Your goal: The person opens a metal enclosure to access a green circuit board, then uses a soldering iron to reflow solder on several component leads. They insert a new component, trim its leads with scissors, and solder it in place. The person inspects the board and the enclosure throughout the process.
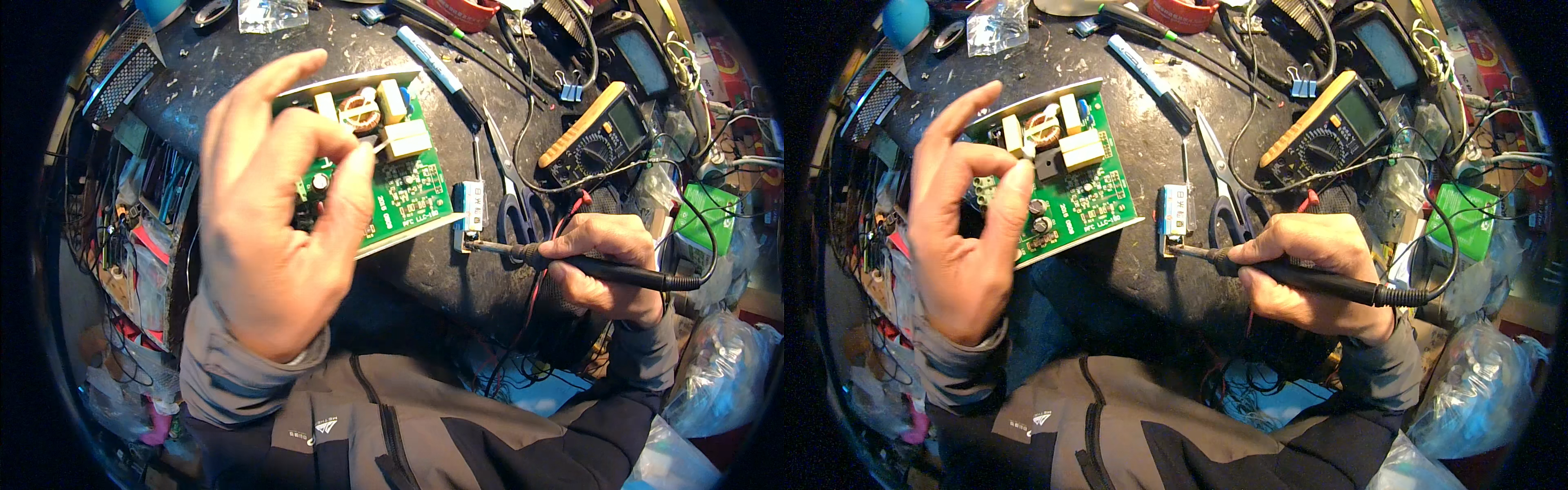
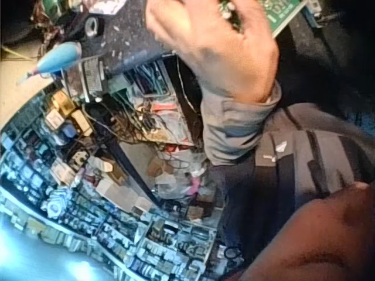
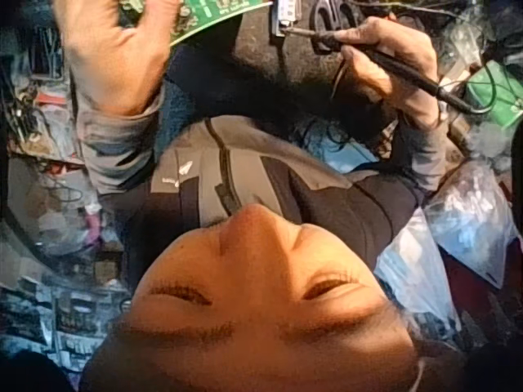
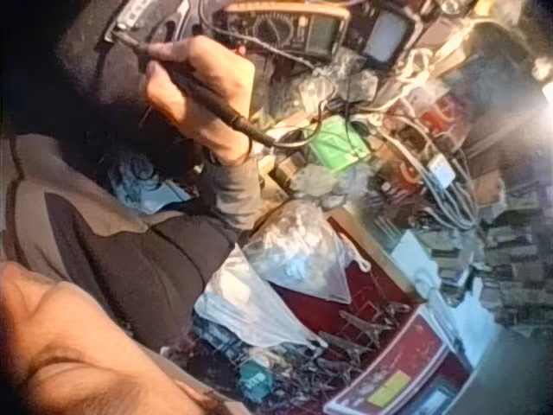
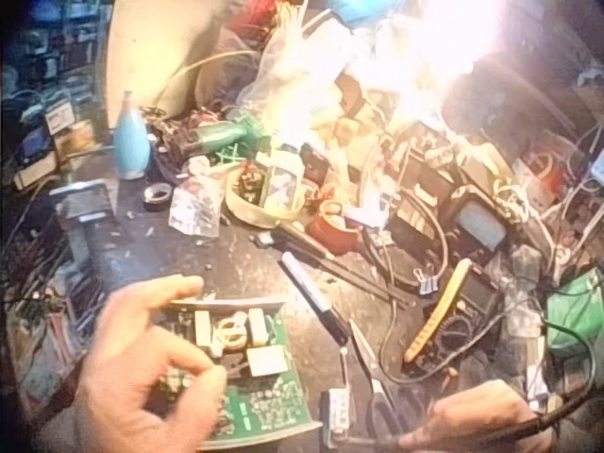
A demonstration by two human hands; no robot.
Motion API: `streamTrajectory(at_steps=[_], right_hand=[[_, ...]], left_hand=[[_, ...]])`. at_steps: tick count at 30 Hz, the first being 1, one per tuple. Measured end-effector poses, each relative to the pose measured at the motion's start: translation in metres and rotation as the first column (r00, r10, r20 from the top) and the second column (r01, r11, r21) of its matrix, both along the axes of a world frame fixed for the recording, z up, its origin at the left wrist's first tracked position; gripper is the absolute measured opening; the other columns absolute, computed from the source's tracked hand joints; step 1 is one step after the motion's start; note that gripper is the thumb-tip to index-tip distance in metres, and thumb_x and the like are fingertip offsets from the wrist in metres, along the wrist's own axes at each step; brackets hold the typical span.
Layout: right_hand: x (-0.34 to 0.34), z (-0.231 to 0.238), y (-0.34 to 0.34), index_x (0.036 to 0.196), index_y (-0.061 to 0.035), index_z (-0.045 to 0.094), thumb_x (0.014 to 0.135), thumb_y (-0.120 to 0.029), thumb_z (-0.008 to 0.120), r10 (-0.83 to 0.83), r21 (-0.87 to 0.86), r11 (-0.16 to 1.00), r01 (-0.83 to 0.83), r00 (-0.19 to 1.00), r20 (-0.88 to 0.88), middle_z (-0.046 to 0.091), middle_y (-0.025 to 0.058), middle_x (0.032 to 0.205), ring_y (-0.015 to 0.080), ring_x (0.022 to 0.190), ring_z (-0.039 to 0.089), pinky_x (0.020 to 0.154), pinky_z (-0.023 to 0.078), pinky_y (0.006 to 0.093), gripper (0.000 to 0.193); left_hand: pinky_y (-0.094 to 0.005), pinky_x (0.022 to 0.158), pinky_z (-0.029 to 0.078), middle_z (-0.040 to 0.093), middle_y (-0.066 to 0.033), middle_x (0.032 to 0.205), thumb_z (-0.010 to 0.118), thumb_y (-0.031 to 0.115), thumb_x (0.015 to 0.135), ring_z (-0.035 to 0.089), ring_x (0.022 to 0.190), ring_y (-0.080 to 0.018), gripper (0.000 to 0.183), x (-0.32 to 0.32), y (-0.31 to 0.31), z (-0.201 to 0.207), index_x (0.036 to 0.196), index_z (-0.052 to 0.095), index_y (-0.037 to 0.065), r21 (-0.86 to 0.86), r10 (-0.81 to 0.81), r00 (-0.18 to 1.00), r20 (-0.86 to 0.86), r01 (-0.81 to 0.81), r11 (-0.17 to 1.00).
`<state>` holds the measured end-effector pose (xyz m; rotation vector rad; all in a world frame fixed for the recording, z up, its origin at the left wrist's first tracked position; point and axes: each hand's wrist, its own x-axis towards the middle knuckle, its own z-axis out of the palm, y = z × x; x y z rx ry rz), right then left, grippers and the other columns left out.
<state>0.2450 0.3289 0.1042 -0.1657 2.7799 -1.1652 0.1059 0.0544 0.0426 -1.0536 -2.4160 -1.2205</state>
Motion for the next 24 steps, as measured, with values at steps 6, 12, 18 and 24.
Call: streamTrajectory(at_steps=[6, 12, 18, 24], right_hand=[[-0.001, 0.038, 0.017, 0.088, 0.0008, 0.073, 0.07, -0.017, 0.082, -0.267, -0.276, 0.922, 0.273, 0.962, 0.059, 0.068, 0.0094, 0.073, 0.0135, 0.061, 0.059, 0.057, 0.044, 0.0256, 0.027], [-0.017, 0.035, 0.026, 0.102, 0.0036, 0.067, 0.075, -0.039, 0.089, -0.43, -0.348, 0.85, 0.396, 0.902, -0.026, 0.067, 0.0094, 0.085, 0.0092, 0.061, 0.057, 0.052, 0.042, 0.0199, 0.055], [-0.026, 0.014, -0.002, 0.097, 0.0022, 0.066, 0.087, -0.039, 0.078, -0.384, -0.314, 0.895, 0.317, 0.906, -0.179, 0.06, 0.0062, 0.08, 0.011, 0.063, 0.053, 0.056, 0.038, 0.0224, 0.044], [-0.033, 0.01, -0.014, 0.095, 0.003, 0.069, 0.082, -0.027, 0.083, -0.263, -0.327, 0.929, 0.174, 0.931, -0.251, 0.063, 0.0089, 0.078, 0.0163, 0.068, 0.057, 0.063, 0.043, 0.028, 0.036]], left_hand=[[-0.0544, 0.119, 0.025, 0.057, -0.0252, 0.14, 0.065, 0.009, 0.086, 0.049, 0.137, -0.0409, 0.009, 0.01, 0.013, -0.015, 0.086, 0.059, 0.003, -0.057, 0.042, 0.996, -0.079, -0.046, 0.997], [-0.0589, 0.119, 0.019, 0.052, -0.0294, 0.143, 0.064, 0.014, 0.084, 0.046, 0.138, -0.0425, 0.011, 0.024, 0.008, -0.02, 0.086, 0.055, 0.008, -0.121, 0.011, 0.992, -0.122, -0.026, 0.992], [-0.0613, 0.119, 0.016, 0.046, -0.0306, 0.148, 0.062, 0.025, 0.087, 0.041, 0.142, -0.0454, 0.017, 0.027, -0.008, -0.024, 0.084, 0.054, 0.01, -0.135, -0.015, 0.997, -0.07, 0.006, 0.991], [-0.0615, 0.119, 0.018, 0.047, -0.0254, 0.149, 0.066, 0.027, 0.083, 0.041, 0.142, -0.0417, 0.021, 0.03, -0.003, -0.022, 0.074, 0.059, 0.01, -0.179, -0.002, 0.998, -0.063, -0.01, 0.984]])
